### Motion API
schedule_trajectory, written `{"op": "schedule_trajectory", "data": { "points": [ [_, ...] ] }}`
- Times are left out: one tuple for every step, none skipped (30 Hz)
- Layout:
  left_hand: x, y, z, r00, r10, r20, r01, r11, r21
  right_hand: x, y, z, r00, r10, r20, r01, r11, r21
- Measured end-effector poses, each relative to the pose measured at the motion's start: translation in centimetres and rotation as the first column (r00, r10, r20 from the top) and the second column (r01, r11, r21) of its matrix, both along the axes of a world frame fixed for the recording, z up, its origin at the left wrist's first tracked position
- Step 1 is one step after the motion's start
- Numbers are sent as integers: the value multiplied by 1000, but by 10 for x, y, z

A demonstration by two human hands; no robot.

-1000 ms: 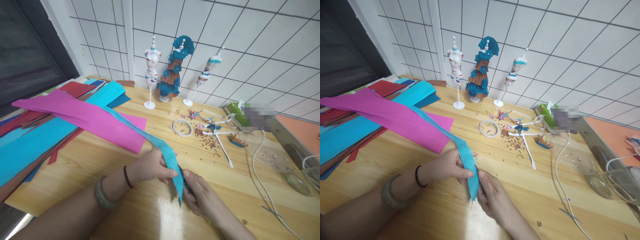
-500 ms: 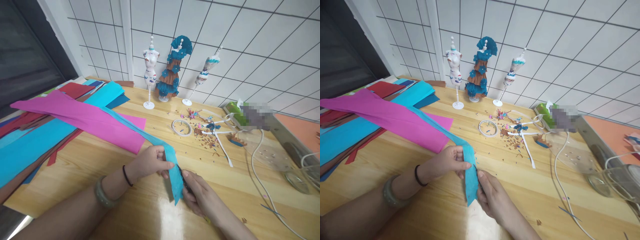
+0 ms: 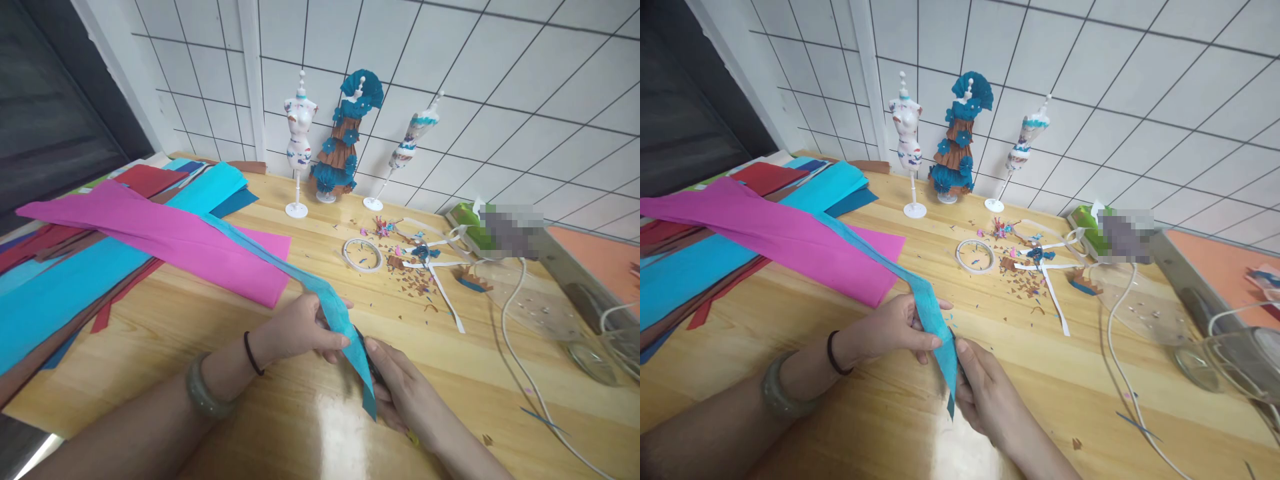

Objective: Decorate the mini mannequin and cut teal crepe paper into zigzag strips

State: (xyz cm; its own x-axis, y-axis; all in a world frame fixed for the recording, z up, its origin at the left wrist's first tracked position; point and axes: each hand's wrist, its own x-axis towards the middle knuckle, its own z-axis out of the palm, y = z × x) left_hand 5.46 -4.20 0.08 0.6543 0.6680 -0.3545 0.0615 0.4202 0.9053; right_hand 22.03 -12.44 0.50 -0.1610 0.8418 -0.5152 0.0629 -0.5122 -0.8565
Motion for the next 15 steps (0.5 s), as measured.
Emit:
{"op": "schedule_trajectory", "data": {
  "points": [
    [0,0,-1,1000,-7,4,7,1000,1,0,0,1,1000,-3,1,3,1000,-10],
    [0,0,-1,1000,-17,8,17,1000,3,0,0,1,1000,-3,7,4,1000,-20],
    [0,0,-2,1000,-25,9,25,1000,7,0,0,2,1000,-2,17,3,1000,-28],
    [0,0,-3,1000,-29,10,29,1000,9,0,0,3,1000,0,28,1,1000,-31],
    [-1,-1,-3,999,-31,10,31,999,9,0,0,4,999,3,39,-2,1000,-30],
    [-1,-1,-3,999,-32,11,32,999,8,0,1,5,999,5,48,-4,1000,-30],
    [-1,-1,-3,999,-32,12,32,999,6,0,1,5,998,4,56,-3,1000,-30],
    [-1,0,-3,999,-32,15,32,999,3,0,1,6,998,1,62,1,1000,-29],
    [-1,0,-4,999,-30,19,30,1000,0,0,1,6,998,0,66,2,1000,-28],
    [-1,0,-4,999,-30,21,30,1000,-5,0,1,6,998,-2,69,3,1000,-29],
    [-1,0,-4,999,-27,20,28,1000,-8,-1,1,5,998,-3,69,5,1000,-30],
    [-1,1,-4,1000,-24,17,24,1000,-11,-1,2,5,998,-5,67,7,1000,-29],
    [-1,1,-4,1000,-20,13,21,1000,-14,-1,2,4,998,-9,60,11,1000,-27],
    [-1,2,-4,1000,-19,13,20,1000,-16,-1,1,4,999,-15,49,17,999,-28],
    [-1,2,-4,1000,-19,14,19,1000,-18,-2,1,4,999,-22,36,23,999,-30]
  ]
}}
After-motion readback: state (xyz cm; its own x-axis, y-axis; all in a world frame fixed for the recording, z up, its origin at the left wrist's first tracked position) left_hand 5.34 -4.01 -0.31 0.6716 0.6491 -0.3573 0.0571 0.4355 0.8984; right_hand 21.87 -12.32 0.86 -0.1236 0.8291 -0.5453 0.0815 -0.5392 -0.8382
